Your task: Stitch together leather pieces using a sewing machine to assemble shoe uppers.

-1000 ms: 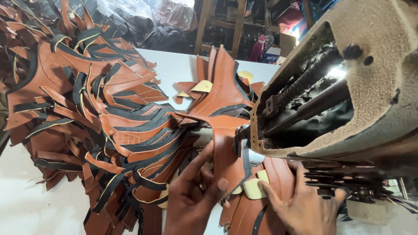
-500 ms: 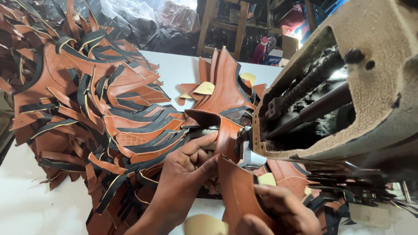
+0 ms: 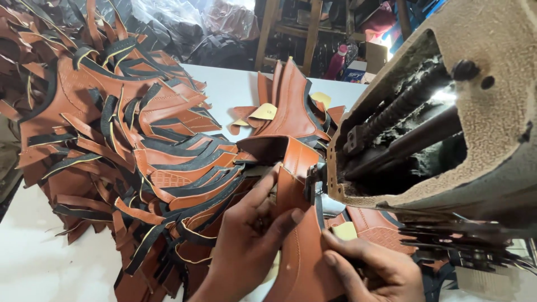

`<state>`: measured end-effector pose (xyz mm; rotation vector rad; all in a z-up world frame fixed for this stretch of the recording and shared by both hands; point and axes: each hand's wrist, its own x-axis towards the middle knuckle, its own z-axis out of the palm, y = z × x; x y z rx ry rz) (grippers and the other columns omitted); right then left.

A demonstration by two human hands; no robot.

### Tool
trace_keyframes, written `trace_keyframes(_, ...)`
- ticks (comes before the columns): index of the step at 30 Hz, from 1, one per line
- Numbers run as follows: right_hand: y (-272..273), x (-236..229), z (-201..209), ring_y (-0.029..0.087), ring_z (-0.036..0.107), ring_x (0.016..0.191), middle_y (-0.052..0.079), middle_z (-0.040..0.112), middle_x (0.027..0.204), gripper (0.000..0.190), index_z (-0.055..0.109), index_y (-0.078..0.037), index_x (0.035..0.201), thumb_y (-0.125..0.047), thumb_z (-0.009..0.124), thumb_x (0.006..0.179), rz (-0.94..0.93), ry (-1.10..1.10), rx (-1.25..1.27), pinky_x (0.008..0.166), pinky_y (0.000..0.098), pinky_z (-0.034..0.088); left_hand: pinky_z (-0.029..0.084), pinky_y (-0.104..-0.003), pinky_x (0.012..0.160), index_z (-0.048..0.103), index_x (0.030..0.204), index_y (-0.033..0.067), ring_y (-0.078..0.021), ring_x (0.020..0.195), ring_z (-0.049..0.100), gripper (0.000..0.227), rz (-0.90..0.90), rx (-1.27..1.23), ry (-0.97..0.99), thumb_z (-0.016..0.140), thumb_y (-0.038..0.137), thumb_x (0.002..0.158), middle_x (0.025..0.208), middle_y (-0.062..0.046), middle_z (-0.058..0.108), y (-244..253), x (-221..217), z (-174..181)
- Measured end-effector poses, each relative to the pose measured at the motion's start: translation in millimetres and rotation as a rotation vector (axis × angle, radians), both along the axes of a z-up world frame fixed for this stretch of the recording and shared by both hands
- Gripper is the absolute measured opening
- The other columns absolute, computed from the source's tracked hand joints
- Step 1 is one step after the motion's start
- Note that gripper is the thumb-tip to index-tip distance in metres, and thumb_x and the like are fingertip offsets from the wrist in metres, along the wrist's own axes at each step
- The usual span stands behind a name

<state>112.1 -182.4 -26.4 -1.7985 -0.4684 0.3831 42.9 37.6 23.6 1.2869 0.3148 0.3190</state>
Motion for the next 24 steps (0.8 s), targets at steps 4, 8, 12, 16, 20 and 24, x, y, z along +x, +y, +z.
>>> trace_keyframes(4,-17,2,-5,0.014,0.07,0.078,0.015,0.079,0.091,0.028,0.081,0.004,0.112,0.005,0.081,0.084,0.006,0.038,-0.068,0.071,0.0253,0.052,0.052,-0.023,0.072,0.037,0.162,0.0024,-0.0053,0.081,0.059,0.078,-0.034,0.249,0.215,0.075,0.015,0.095,0.088,-0.014,0.077,12,2,8)
trace_keyframes(8,-10,2,3,0.012,0.079,0.086,0.012,0.083,0.092,0.027,0.082,0.004,0.105,0.006,0.078,0.078,0.038,-0.023,0.018,0.08,0.0232,0.058,0.052,-0.024,0.075,0.029,0.163,0.0034,-0.0048,0.084,0.06,0.088,-0.146,0.328,0.2,0.076,0.018,0.091,0.09,-0.01,0.079,22,0,13)
trace_keyframes(12,-13,5,-8,0.012,0.077,0.084,0.012,0.085,0.09,0.025,0.082,0.005,0.104,0.008,0.078,0.079,0.055,-0.074,0.049,0.077,0.0236,0.058,0.054,-0.028,0.086,0.038,0.152,0.0002,-0.007,0.096,0.064,0.079,-0.222,0.427,-0.001,0.078,0.016,0.086,0.105,-0.007,0.077,32,1,31)
trace_keyframes(16,-1,3,-7,0.013,0.079,0.076,0.012,0.08,0.084,0.026,0.081,0.006,0.107,0.009,0.076,0.081,0.077,-0.033,0.11,0.072,0.0248,0.06,0.055,-0.033,0.088,0.059,0.134,0.0067,-0.0122,0.096,0.066,0.058,-0.345,0.551,0.064,0.08,0.015,0.081,0.107,-0.008,0.076,47,8,38)
trace_keyframes(20,14,3,5,0.014,0.08,0.075,0.013,0.079,0.084,0.027,0.08,0.005,0.108,0.01,0.074,0.082,0.033,-0.016,0.104,0.072,0.0258,0.062,0.055,-0.032,0.088,0.062,0.129,0.0135,-0.015,0.098,0.072,0.059,-0.458,0.601,0.167,0.081,0.016,0.074,0.106,-0.005,0.077,59,24,53)
trace_keyframes(24,27,5,2,0.014,0.078,0.08,0.013,0.081,0.087,0.027,0.08,0.004,0.107,0.01,0.077,0.081,-0.021,-0.082,0.081,0.076,0.0256,0.06,0.054,-0.032,0.089,0.065,0.125,0.0153,-0.0174,0.102,0.074,0.055,-0.505,0.738,0.209,0.083,0.02,0.073,0.108,-0.003,0.077,72,44,55)
